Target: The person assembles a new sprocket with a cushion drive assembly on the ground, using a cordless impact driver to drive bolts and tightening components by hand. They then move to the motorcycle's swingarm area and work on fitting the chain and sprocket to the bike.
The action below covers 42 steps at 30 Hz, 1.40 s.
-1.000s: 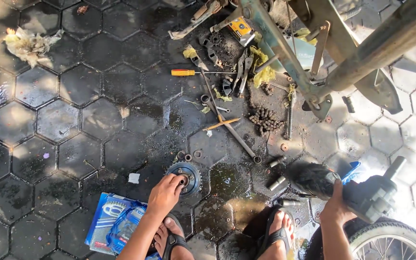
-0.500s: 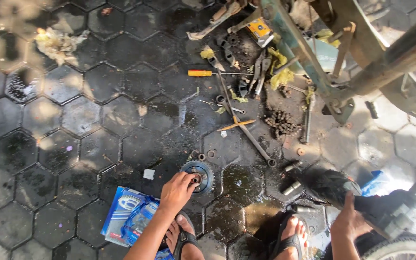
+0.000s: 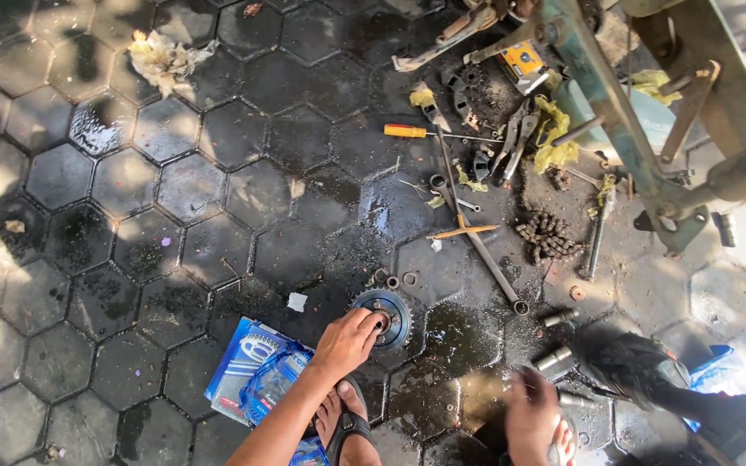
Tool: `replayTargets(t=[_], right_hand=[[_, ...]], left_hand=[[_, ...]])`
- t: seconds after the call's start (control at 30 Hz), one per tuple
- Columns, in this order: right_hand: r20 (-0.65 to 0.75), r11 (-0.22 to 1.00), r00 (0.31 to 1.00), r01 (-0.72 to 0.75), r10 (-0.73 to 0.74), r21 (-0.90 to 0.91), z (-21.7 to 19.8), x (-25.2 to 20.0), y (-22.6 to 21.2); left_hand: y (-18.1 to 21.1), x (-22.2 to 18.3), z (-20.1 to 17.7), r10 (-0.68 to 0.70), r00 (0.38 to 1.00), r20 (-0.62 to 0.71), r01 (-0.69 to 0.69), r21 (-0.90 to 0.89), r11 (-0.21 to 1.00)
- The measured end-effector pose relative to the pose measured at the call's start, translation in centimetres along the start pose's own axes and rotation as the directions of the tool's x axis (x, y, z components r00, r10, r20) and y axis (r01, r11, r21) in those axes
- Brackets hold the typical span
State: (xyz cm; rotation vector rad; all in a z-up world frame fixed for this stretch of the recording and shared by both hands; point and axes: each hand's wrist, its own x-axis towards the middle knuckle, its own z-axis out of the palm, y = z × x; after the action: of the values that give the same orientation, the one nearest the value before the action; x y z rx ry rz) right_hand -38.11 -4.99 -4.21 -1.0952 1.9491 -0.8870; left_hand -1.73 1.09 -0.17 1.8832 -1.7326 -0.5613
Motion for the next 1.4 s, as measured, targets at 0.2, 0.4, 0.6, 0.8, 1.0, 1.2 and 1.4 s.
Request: replayTargets(t=[0.2,0.4,0.6,0.8,1.0,1.2,1.4], right_hand=[[0.625,0.941,0.781,0.215,-0.005,-0.261,9.7,-3.3,-7.2],[0.661,0.833,0.695,0.519,-0.282,-0.191,17.3,-0.1,-9.7],[0.707,0.616,0.505,0.778,-0.496,-0.123,21.7,2.2,-9.7],[0.761,0.628,0.53,0.749,-0.374,-0.212,22.8,2.7,-9.0],[0.743,0.826,0.562,0.563,-0.363,-0.022,22.0,0.3,-11.0],[0.753,0.949,0.635,0.313,-0.172,-0.047,17.5,-3.0,-11.0],[0.713,0.983,0.699,-0.167,0.062,0.078,14.2,-4.2,-7.2]], left_hand=[[-0.6,-2.1,1.5,0.139,0.988,0.063,-0.14,0.006,0.99],[0.9,0.0,-1.7,0.142,0.99,0.009,-0.14,-0.1,0.985],[-3.5,4.9,0.1,-0.197,0.977,-0.084,0.195,-0.034,0.98],[-5.9,8.6,2.6,-0.178,0.982,0.058,0.175,0.062,0.983],[-7.3,7.9,3.7,-0.219,0.974,0.061,0.218,0.032,0.975],[-5.3,3.9,0.1,-0.514,0.856,-0.05,0.426,-0.494,0.758],[-3.0,-1.7,0.0,-0.615,0.757,0.22,0.555,-0.713,0.428]])
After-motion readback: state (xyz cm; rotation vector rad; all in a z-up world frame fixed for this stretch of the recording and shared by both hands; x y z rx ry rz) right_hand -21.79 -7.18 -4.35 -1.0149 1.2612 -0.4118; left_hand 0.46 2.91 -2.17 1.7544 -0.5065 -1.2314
